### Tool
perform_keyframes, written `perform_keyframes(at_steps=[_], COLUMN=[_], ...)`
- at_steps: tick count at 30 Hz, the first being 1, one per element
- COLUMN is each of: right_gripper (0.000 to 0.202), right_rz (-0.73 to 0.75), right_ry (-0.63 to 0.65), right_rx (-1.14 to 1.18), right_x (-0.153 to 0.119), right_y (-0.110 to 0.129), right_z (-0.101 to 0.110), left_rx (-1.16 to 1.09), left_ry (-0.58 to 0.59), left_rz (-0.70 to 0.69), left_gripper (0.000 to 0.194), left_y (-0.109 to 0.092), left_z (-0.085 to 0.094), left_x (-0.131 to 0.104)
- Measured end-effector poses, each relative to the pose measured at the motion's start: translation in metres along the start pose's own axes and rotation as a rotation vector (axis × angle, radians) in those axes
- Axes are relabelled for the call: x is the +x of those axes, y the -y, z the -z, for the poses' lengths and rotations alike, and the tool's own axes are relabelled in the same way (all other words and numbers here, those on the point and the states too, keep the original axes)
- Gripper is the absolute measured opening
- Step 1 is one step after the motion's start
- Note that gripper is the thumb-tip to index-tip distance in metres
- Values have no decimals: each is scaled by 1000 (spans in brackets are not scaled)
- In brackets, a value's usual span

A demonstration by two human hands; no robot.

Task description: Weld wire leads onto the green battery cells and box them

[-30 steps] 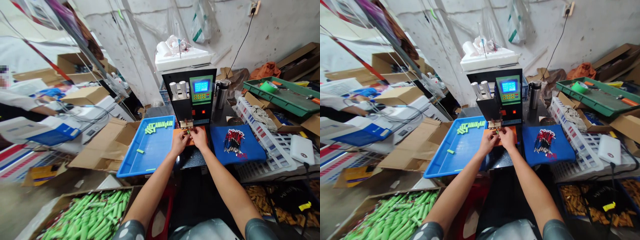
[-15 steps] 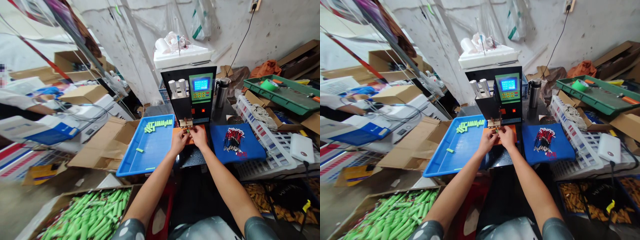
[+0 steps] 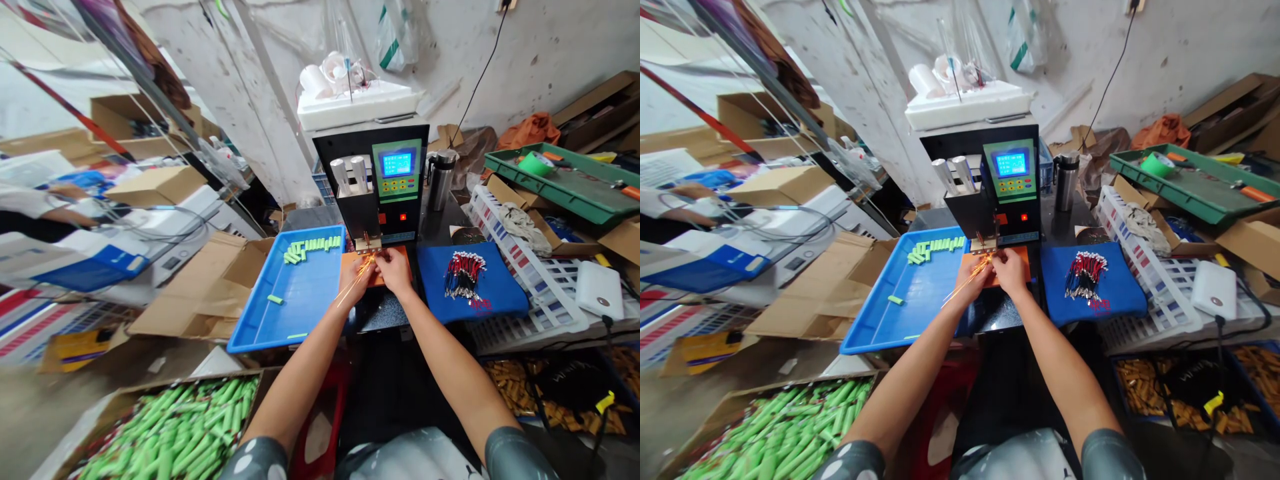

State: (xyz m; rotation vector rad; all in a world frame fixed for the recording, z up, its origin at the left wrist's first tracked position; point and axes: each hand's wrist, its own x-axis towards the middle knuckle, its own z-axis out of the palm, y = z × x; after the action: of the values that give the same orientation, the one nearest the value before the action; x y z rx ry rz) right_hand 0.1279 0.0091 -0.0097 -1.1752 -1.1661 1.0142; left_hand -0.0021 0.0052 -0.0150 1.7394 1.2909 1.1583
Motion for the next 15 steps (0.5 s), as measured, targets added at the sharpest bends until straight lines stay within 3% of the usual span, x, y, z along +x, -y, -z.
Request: perform_keyframes(at_steps=[11, 15], right_gripper=[10, 15], right_rz=[-33, -92], right_ry=[25, 103], right_rx=[48, 115], right_x=[-4, -8], right_y=[3, 4], right_z=[1, 20], left_rx=[6, 51], left_ry=[-13, -14], left_rz=[44, 55], left_gripper=[33, 38], left_y=[-14, -14], left_z=[-2, -3], left_x=[-4, -4])
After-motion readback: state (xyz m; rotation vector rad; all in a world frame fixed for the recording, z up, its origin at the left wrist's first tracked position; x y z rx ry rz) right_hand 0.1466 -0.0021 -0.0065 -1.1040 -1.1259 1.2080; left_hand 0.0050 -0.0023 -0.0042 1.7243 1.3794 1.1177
